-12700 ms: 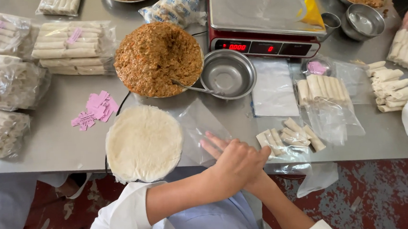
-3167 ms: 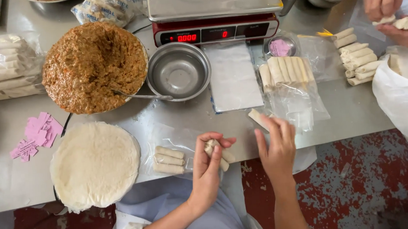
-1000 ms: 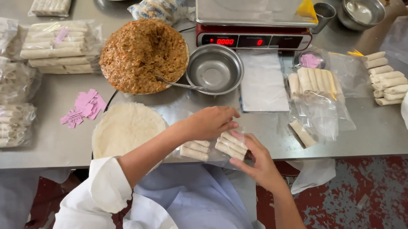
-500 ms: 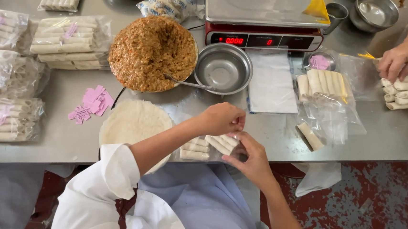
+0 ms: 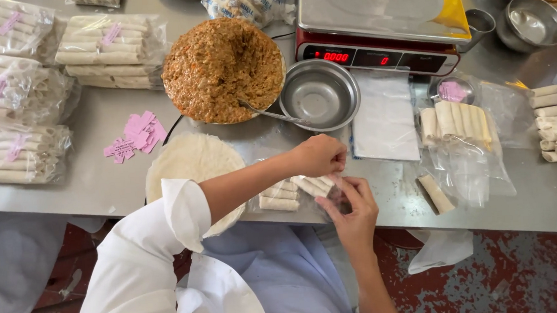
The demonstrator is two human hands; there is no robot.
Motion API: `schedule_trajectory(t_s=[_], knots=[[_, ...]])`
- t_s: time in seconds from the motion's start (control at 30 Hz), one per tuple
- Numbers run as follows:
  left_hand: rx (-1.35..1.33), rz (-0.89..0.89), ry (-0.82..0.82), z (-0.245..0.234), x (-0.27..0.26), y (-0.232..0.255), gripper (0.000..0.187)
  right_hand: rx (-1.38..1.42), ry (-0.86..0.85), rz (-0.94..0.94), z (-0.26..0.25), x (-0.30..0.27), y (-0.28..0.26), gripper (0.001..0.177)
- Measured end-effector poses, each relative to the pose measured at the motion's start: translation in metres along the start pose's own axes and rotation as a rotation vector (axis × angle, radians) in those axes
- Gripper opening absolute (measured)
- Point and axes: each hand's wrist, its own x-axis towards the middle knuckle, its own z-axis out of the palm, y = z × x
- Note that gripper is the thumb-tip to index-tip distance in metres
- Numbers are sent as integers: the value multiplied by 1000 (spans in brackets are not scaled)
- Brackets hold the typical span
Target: Packaging pre-rolled food items into clear plastic bags on a stainless steel production table.
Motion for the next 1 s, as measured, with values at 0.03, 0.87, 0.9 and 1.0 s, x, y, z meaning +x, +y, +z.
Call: schedule_trajectory(t_s=[0.03,0.87,0.9,1.0], knots=[[-2,-2,0,3,4,-4,14,0,-2,1,1,1,-7,47],[-186,193,21,-32,-28,27,21,537,-361,272,-17,14,-20,40],[-131,268,105,-44,-43,34,23,539,-324,284,-19,12,-13,39],[-55,136,241,-74,-119,53,26,498,-433,272,-23,18,-13,37]])
